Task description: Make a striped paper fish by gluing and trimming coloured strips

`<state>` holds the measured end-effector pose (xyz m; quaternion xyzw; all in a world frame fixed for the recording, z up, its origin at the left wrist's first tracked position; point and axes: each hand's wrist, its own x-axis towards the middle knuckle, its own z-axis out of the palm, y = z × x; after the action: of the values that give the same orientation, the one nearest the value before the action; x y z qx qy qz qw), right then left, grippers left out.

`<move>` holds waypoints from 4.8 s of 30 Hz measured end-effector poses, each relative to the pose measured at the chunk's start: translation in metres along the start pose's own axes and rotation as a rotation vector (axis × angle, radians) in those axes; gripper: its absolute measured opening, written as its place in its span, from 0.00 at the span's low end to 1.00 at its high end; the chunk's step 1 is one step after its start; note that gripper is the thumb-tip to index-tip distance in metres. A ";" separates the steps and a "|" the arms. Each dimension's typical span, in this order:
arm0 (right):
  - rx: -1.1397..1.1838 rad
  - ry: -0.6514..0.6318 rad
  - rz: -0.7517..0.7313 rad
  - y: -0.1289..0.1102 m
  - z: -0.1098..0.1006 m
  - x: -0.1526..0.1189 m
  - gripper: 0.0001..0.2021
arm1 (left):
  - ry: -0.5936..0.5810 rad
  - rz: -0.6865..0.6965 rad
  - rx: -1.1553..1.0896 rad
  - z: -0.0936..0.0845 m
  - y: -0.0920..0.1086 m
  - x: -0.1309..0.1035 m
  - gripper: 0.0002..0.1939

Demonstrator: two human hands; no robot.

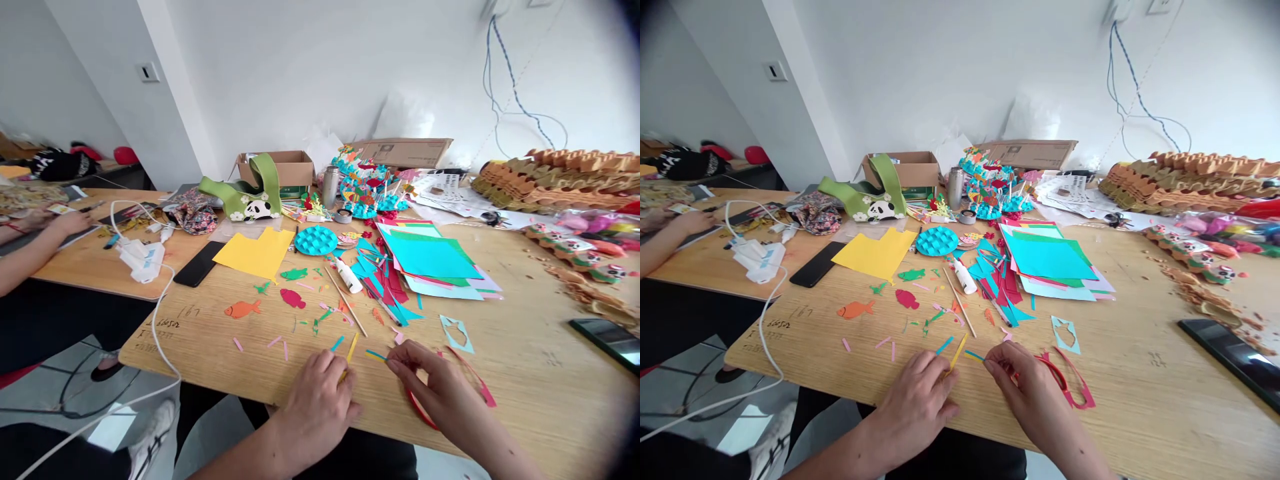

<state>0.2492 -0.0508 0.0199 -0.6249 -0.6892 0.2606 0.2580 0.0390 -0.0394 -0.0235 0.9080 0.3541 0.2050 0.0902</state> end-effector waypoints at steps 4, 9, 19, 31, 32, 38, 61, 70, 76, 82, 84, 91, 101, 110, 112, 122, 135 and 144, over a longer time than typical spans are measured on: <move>0.010 -0.028 0.005 -0.001 0.001 -0.003 0.14 | -0.052 0.082 0.070 0.004 0.003 -0.007 0.16; 0.030 -0.042 -0.001 0.000 0.002 -0.004 0.14 | -0.055 0.200 0.089 -0.008 -0.004 -0.020 0.21; 0.075 -0.126 -0.082 -0.015 0.014 -0.004 0.13 | 0.019 0.292 -0.037 -0.015 -0.010 -0.039 0.09; 0.410 -0.202 -0.026 -0.015 0.020 -0.003 0.13 | 0.299 0.246 -0.249 -0.029 -0.019 -0.041 0.13; 0.456 -0.229 -0.015 -0.017 0.019 -0.002 0.13 | 0.333 0.246 -0.264 -0.033 -0.018 -0.039 0.14; 0.588 -0.312 -0.093 -0.042 0.015 0.017 0.11 | 0.331 0.380 -0.278 -0.067 -0.007 -0.028 0.11; 0.213 0.033 -0.079 -0.049 0.029 0.026 0.12 | 0.388 -0.110 -0.160 -0.041 -0.019 -0.038 0.07; 0.239 0.061 -0.034 -0.041 0.033 0.029 0.13 | 0.286 -0.349 -0.131 -0.008 -0.024 -0.026 0.05; 0.239 0.091 -0.034 -0.036 0.036 0.028 0.12 | 0.260 -0.392 -0.219 -0.007 -0.022 -0.020 0.06; 0.204 0.185 -0.052 -0.041 0.038 0.032 0.11 | 0.308 -0.412 -0.356 -0.021 -0.027 -0.012 0.06; 0.178 0.245 -0.125 -0.048 0.038 0.037 0.10 | 0.259 -0.474 -0.492 -0.027 -0.030 -0.006 0.05; 0.023 0.248 -0.403 -0.069 0.044 0.060 0.07 | 0.039 -0.590 -1.093 -0.047 -0.037 0.017 0.07; 0.092 0.230 -0.368 -0.058 0.062 0.076 0.07 | 0.058 -0.644 -1.166 -0.052 -0.046 0.023 0.11; 0.192 0.392 -0.251 -0.051 0.072 0.078 0.06 | 0.174 -0.773 -1.434 -0.043 -0.044 0.024 0.17; 0.207 0.430 -0.226 -0.050 0.074 0.078 0.07 | 0.212 -0.794 -1.531 -0.037 -0.042 0.025 0.19; 0.169 0.518 -0.186 -0.052 0.081 0.077 0.08 | 0.481 -0.768 -1.513 -0.016 -0.023 0.032 0.14; 0.073 0.525 -0.179 -0.053 0.087 0.074 0.08 | 0.614 -0.872 -1.573 -0.014 -0.021 0.038 0.13; 0.058 0.490 -0.169 -0.052 0.089 0.076 0.08 | 0.621 -0.848 -1.559 -0.018 -0.030 0.041 0.12</move>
<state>0.1445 0.0175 -0.0074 -0.6020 -0.6480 0.0987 0.4560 0.0401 0.0113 -0.0036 0.2914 0.4264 0.5673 0.6415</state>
